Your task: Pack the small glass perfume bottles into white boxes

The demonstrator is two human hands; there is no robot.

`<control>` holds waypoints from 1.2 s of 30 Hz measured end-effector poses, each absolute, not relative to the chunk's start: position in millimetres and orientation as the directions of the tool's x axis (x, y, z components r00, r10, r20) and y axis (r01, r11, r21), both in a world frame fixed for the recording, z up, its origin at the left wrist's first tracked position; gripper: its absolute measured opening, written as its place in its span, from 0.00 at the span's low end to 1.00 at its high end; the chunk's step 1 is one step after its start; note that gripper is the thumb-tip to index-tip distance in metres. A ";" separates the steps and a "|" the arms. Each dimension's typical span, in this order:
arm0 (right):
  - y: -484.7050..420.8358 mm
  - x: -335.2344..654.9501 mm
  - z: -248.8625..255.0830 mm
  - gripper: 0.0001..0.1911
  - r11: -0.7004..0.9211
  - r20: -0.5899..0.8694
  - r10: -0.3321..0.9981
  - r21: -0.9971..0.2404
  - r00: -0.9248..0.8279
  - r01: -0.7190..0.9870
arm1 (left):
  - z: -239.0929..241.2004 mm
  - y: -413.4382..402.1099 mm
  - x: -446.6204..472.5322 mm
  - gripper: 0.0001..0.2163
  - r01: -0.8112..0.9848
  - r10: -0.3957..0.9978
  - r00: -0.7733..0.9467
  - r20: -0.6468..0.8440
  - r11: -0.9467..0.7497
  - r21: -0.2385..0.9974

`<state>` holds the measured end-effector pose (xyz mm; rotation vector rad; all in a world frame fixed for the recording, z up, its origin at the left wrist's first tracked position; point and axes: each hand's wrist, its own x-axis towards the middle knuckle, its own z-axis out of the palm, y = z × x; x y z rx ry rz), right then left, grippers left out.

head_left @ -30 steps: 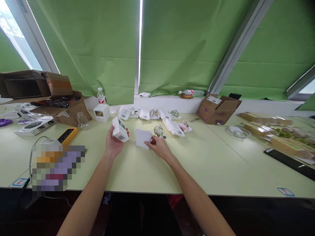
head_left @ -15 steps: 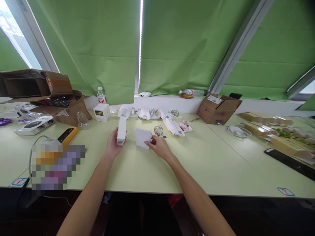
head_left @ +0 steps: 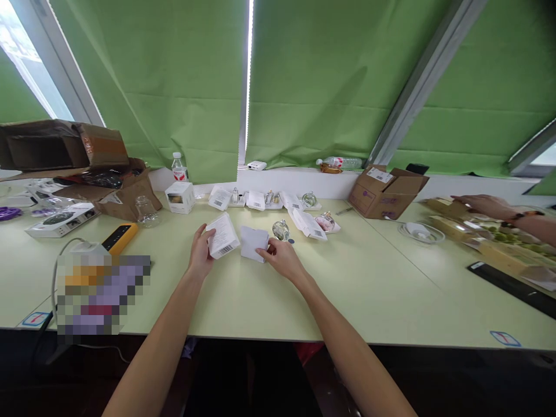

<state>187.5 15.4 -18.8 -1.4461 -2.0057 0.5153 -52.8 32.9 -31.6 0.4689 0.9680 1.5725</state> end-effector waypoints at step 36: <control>15.6 187.1 -19.0 0.14 0.329 0.236 0.944 -0.624 -0.230 0.709 | -27.7 30.0 -47.5 0.16 -0.529 0.957 -0.197 -0.214 0.080 0.845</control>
